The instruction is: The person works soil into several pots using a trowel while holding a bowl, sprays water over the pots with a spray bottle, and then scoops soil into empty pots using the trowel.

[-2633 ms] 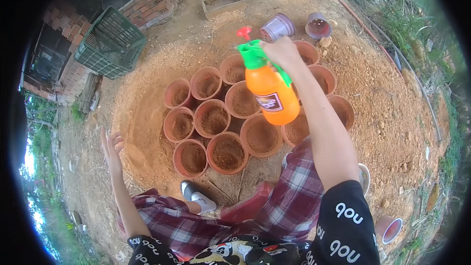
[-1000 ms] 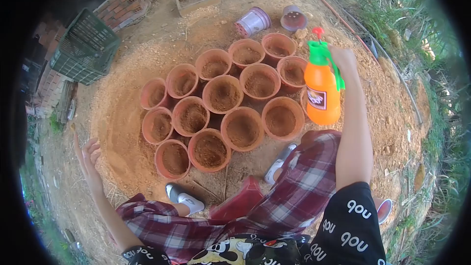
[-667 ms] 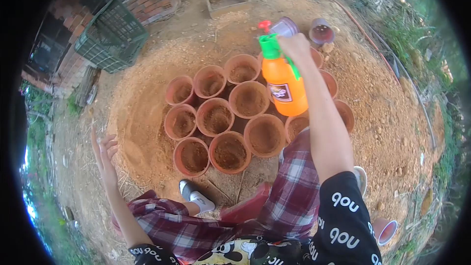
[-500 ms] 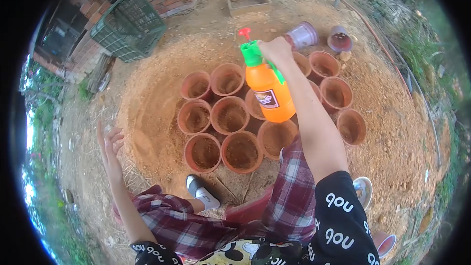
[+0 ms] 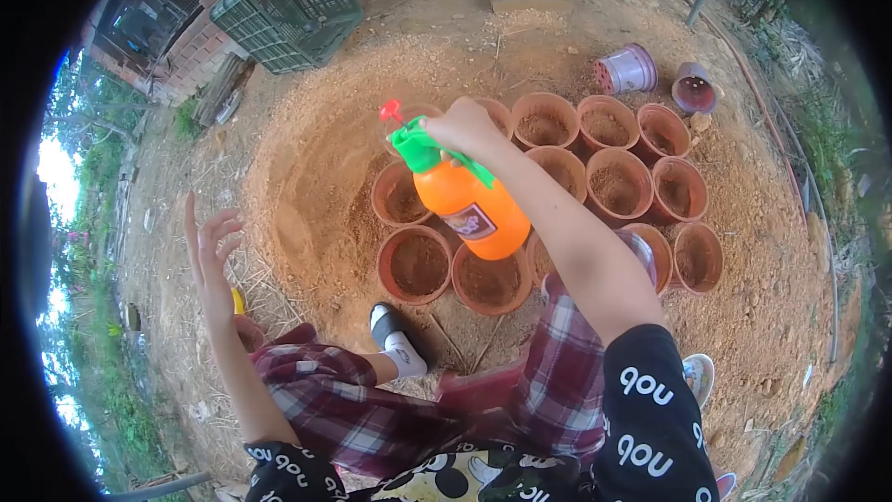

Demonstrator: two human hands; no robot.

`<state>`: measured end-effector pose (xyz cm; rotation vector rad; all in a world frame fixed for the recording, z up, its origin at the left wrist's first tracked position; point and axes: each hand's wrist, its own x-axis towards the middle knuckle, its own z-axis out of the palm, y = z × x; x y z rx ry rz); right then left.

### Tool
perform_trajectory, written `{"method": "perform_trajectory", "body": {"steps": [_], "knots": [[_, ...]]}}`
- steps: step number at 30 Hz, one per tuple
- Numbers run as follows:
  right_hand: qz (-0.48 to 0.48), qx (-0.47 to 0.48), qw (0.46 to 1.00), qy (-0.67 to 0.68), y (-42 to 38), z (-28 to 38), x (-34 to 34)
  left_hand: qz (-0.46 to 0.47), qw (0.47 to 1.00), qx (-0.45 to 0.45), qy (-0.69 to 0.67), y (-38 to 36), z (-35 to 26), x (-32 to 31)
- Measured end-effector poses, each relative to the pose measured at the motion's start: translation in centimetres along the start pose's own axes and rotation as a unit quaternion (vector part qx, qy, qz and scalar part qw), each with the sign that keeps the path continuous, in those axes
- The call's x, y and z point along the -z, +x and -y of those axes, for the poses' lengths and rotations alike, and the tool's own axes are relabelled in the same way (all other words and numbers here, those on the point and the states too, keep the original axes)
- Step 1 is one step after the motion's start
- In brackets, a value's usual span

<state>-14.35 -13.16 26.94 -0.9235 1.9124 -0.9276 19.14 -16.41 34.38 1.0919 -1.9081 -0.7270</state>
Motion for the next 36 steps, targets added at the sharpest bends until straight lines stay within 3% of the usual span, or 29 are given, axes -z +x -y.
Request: {"method": "perform_trajectory", "body": {"steps": [9,14,20,26,32,36], "knots": [[0.051,-0.032,0.993,-0.099,-9.0,-4.8,5.7,0.033,0.999,0.001,-0.026,1.2,0.9,-3.1],[0.005,-0.112,0.986,-0.123,-16.1,-8.8,11.9,0.065,0.998,0.004,-0.013,1.8,1.9,-5.1],[-0.119,-0.172,0.97,-0.122,-23.0,-16.5,18.5,0.099,0.995,-0.014,0.012,2.1,2.7,-6.9],[-0.292,-0.281,0.913,-0.047,-28.1,-27.0,25.1,0.109,0.993,-0.002,0.041,2.3,3.4,-8.2],[-0.4,-0.373,0.837,0.002,-31.4,-28.5,28.3,0.106,0.993,0.008,0.056,2.6,3.3,-9.0],[-0.477,-0.36,0.798,0.071,-32.8,-28.7,31.0,0.108,0.993,-0.003,0.056,2.3,2.9,-9.3]]}}
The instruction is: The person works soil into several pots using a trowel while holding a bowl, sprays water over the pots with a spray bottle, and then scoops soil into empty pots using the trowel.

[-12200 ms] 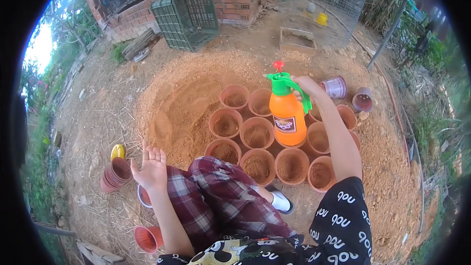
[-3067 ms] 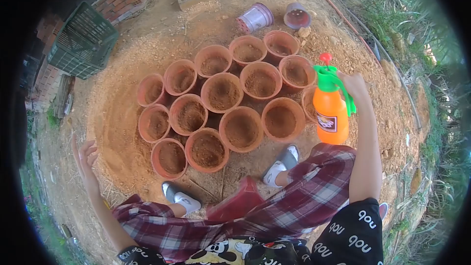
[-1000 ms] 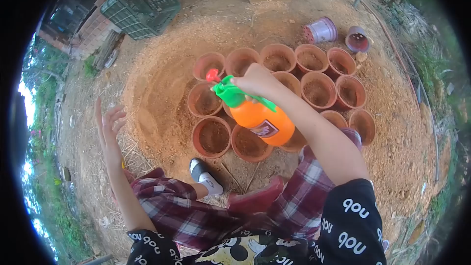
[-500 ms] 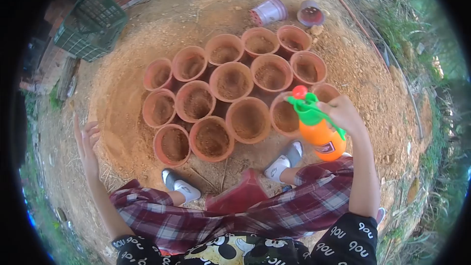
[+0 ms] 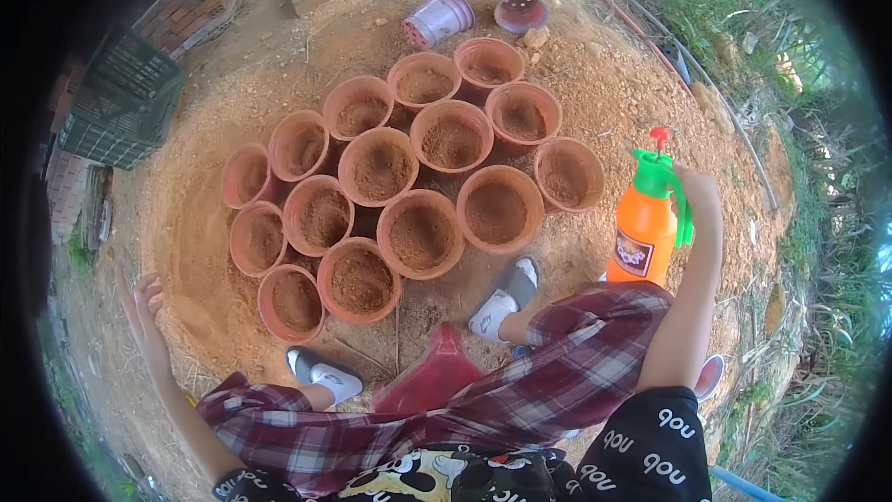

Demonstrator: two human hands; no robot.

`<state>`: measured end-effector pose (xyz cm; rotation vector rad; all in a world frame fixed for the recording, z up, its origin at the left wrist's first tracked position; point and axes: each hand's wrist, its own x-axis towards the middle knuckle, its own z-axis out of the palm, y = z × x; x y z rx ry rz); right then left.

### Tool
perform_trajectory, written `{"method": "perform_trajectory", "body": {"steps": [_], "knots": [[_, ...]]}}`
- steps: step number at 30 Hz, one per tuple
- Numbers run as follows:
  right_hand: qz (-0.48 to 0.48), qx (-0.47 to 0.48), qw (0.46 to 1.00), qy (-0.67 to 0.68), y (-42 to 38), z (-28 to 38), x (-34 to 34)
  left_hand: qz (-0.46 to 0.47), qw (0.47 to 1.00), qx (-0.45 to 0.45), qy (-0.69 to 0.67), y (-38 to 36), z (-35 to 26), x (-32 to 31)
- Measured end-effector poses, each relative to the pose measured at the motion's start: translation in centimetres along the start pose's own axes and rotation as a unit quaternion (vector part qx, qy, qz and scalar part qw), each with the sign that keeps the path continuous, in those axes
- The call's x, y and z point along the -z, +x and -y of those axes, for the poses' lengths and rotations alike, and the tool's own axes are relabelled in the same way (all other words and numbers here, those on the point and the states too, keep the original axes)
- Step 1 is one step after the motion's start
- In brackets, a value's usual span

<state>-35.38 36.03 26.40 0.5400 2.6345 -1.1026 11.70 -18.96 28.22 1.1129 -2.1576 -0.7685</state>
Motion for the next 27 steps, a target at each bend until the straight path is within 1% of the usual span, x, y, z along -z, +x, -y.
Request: {"method": "perform_trajectory", "body": {"steps": [1,3,5,6,7,8,10,12,13,14,17,18,19,20,22,24,26,27], "knots": [[-0.002,-0.001,1.0,0.002,0.4,0.3,0.2,0.005,1.0,-0.007,0.007,0.0,-0.2,0.0],[-0.001,0.034,0.999,0.031,0.9,1.7,0.5,0.009,1.0,-0.015,0.013,-0.1,-0.6,-0.1],[-0.018,0.029,0.999,0.031,0.0,4.5,-0.4,0.007,1.0,-0.014,0.016,-0.1,-1.3,-0.1],[-0.013,0.051,0.998,0.026,-0.2,5.8,-0.9,0.006,1.0,-0.017,0.018,0.0,-1.5,-0.1],[-0.007,0.073,0.997,0.021,-0.3,7.0,-1.6,0.009,1.0,-0.019,0.006,0.0,-1.7,-0.1],[-0.003,0.075,0.997,0.025,-0.1,8.2,-2.6,0.011,1.0,-0.02,-0.006,0.0,-2.0,0.0],[-0.052,0.116,0.992,0.01,-0.1,10.8,-4.9,0.01,1.0,-0.023,-0.014,-0.5,-3.6,-0.1],[-0.041,0.13,0.99,0.017,-1.6,14.0,-7.7,0.003,1.0,-0.02,-0.018,-0.8,-4.7,0.1],[-0.039,0.139,0.989,0.02,-2.2,15.3,-9.1,0.014,0.999,-0.033,-0.037,-0.8,-4.8,0.2],[-0.027,0.147,0.989,0.021,-2.4,16.4,-10.5,0.024,0.997,-0.045,-0.056,-0.9,-4.9,0.5],[0.023,0.19,0.981,0.016,-2.9,19.3,-15.5,0.004,0.997,-0.044,-0.062,-1.3,-5.0,1.3],[0.05,0.22,0.974,0.002,-3.8,20.3,-17.5,-0.007,0.998,-0.039,-0.058,-1.6,-4.9,1.7],[0.075,0.251,0.965,-0.01,-5.0,21.3,-19.4,-0.006,0.997,-0.048,-0.053,-1.8,-4.8,2.0],[0.081,0.261,0.962,-0.01,-6.3,22.1,-21.1,-0.006,0.997,-0.057,-0.05,-2.1,-4.5,2.4],[0.133,0.295,0.946,0.016,-9.1,23.4,-24.3,-0.023,0.998,-0.051,-0.042,-2.7,-4.2,3.5],[0.142,0.356,0.923,-0.025,-10.3,24.3,-27.8,-0.036,0.997,-0.049,-0.048,-3.0,-4.1,4.0],[0.187,0.38,0.905,-0.053,-13.9,25.1,-29.9,-0.033,0.998,-0.035,-0.046,-3.6,-3.9,4.7],[0.212,0.367,0.904,-0.049,-16.5,25.4,-30.5,-0.037,0.998,-0.032,-0.048,-3.7,-3.9,4.6]]}}
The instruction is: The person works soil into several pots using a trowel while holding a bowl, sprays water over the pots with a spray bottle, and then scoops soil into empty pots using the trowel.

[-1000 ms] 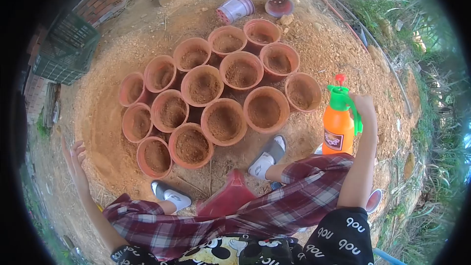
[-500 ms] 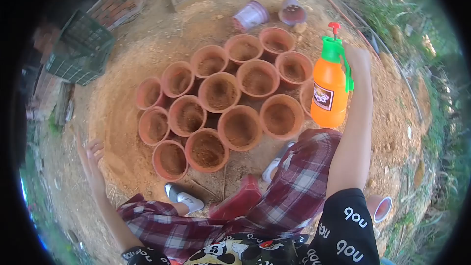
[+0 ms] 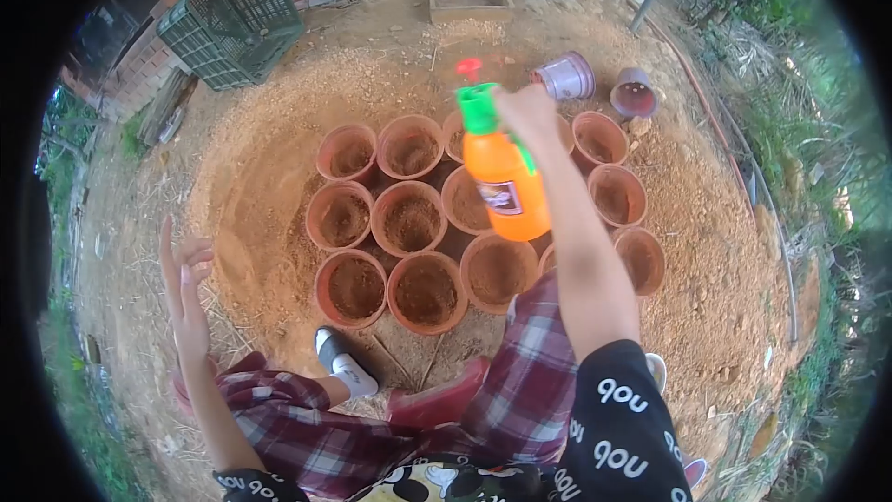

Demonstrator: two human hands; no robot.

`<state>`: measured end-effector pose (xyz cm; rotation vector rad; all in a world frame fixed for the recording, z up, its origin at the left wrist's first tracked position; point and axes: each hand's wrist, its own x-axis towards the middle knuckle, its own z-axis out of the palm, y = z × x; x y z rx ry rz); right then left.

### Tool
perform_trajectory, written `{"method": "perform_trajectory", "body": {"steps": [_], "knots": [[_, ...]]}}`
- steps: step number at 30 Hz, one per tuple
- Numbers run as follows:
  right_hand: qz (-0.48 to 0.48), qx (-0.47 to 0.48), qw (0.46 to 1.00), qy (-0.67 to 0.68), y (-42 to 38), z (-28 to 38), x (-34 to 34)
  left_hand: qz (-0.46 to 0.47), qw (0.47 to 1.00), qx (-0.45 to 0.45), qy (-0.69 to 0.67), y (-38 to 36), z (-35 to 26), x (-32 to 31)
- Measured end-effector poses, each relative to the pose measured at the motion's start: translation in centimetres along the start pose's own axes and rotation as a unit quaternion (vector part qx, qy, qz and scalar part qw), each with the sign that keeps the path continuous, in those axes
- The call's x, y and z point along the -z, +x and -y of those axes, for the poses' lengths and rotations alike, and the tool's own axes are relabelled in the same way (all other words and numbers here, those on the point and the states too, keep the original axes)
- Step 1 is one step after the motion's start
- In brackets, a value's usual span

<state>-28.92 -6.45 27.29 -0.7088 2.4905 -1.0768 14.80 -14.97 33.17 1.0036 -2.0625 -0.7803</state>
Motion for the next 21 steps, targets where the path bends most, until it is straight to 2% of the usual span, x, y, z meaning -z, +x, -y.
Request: {"method": "perform_trajectory", "body": {"steps": [2,7,12,15,21], "knots": [[0.031,-0.011,0.999,0.023,-1.9,2.7,-2.4,0.003,1.0,0.008,0.009,-0.1,-0.2,0.3],[0.12,0.041,0.991,0.049,-5.2,6.0,-7.6,-0.019,0.999,0.001,0.042,0.0,-0.3,0.3],[0.213,0.051,0.974,0.065,-7.7,6.9,-10.7,-0.03,0.998,0.005,0.046,0.4,-1.0,-0.1],[0.288,0.048,0.956,0.042,-9.4,6.4,-11.0,-0.018,0.997,-0.02,0.072,0.6,-1.2,-0.1],[0.32,0.051,0.946,-0.021,-12.1,2.8,-7.1,-0.013,0.999,-0.005,0.036,0.5,-1.8,-0.7]]}}
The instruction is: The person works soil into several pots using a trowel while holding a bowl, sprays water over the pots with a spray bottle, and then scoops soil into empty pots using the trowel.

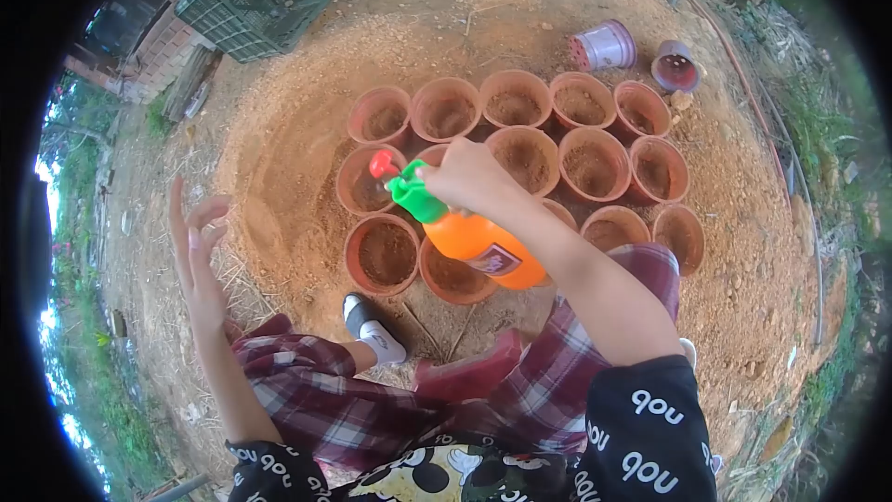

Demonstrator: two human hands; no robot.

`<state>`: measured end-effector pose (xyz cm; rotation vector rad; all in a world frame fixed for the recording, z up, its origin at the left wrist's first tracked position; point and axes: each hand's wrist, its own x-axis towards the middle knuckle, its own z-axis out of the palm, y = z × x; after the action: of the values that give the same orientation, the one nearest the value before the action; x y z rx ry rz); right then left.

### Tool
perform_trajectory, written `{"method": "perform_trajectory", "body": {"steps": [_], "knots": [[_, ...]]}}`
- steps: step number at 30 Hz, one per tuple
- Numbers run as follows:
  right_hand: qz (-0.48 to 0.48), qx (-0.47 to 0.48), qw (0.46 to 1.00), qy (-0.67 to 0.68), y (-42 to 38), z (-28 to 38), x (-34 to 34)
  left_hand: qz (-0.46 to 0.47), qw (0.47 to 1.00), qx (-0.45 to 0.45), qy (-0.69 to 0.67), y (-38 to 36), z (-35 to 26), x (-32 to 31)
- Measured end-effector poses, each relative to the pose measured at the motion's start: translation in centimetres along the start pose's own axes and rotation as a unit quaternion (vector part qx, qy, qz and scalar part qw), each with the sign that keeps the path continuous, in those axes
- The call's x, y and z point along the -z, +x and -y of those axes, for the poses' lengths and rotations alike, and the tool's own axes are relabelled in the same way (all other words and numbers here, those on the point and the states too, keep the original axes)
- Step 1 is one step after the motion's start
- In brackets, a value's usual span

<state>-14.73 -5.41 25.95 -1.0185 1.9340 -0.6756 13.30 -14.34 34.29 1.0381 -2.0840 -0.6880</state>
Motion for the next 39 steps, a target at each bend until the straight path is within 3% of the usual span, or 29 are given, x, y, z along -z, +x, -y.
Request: {"method": "perform_trajectory", "body": {"steps": [6,9,14,16,20,25,33,39], "knots": [[-0.033,-0.032,0.999,-0.018,-8.4,-5.1,5.2,0.037,0.999,-0.021,-0.033,0.3,1.4,-1.3],[-0.091,-0.093,0.991,-0.02,-12.3,-8.7,8.3,0.024,0.998,-0.002,-0.062,1.2,1.7,-3.1],[-0.207,-0.184,0.96,0.037,-18.3,-17.2,13.1,0.066,0.998,-0.007,0.008,1.9,2.5,-5.4],[-0.27,-0.261,0.927,0.01,-20.2,-21.2,14.1,0.071,0.997,-0.011,0.016,2.2,3.3,-5.8],[-0.349,-0.325,0.878,0.037,-22.8,-26.6,15.5,0.078,0.997,-0.014,0.019,2.1,3.8,-6.5],[-0.444,-0.412,0.795,0.038,-24.2,-29.5,19.2,0.075,0.997,-0.01,0.026,2.0,2.8,-7.0],[-0.447,-0.295,0.838,0.107,-19.8,-20.8,20.7,0.071,0.997,-0.015,0.008,2.0,2.1,-5.8],[-0.346,-0.15,0.925,0.043,-11.1,-13.2,17.4,0.024,0.999,0.012,0.021,1.2,2.7,-3.0]]}}
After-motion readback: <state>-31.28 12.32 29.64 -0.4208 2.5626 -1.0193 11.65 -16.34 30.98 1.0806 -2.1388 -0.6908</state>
